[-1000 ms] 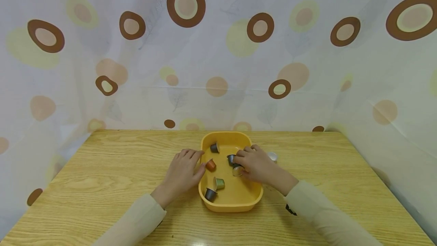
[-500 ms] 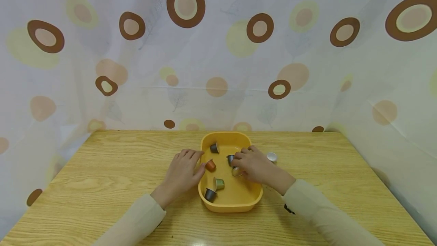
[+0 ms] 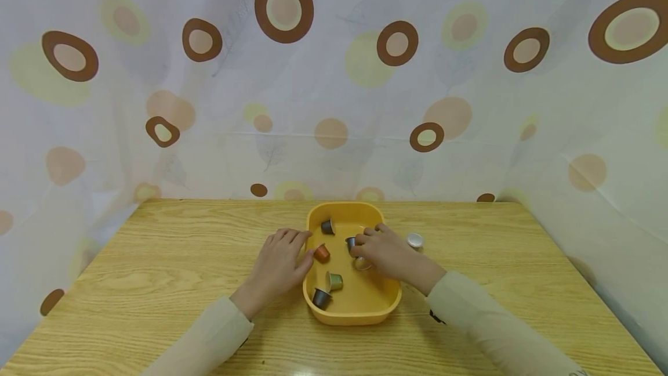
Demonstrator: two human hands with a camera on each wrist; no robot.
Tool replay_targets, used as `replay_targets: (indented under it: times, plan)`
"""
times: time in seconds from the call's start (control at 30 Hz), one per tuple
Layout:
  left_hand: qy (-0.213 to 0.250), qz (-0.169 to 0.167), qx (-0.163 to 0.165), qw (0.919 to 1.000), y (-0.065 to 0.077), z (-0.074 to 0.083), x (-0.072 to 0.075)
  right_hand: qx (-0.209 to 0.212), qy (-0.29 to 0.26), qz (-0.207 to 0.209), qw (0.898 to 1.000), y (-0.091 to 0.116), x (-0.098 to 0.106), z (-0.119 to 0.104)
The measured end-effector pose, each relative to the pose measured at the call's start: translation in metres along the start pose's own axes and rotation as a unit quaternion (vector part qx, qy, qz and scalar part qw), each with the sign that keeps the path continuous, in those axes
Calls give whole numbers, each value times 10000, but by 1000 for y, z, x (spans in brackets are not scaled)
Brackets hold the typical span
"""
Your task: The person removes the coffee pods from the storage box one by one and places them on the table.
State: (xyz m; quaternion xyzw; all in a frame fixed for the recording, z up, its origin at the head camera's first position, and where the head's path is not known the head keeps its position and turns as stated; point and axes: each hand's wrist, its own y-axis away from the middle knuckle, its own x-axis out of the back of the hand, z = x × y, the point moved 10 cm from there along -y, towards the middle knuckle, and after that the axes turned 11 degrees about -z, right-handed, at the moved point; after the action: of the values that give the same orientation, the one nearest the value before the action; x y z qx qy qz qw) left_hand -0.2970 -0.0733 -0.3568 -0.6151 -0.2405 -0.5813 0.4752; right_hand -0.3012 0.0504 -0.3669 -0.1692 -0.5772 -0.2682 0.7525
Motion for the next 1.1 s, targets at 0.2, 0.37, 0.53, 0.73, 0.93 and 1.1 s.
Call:
replay_targets:
  times: [0.2, 0.37, 0.53, 0.73, 0.93, 1.1]
  plan:
    - [-16, 32, -19, 10000, 0, 0, 0, -39, 96, -138, 9999, -2, -3, 1]
    - [-50, 38, -27, 10000, 0, 0, 0, -137, 300, -253, 9991, -4, -5, 1]
    - [-72, 51, -47, 10000, 0, 0, 0, -177, 339, -228, 9990, -5, -5, 1]
    - [-87, 75, -46, 9999, 0, 1, 1, -161, 304, -70, 9994, -5, -3, 2]
    - [-68, 79, -52, 9999, 0, 0, 1, -151, 273, -21, 9995, -4, -4, 4]
    - [-61, 50, -36, 10000, 0, 0, -1, -121, 220, -1, 9997, -4, -4, 3]
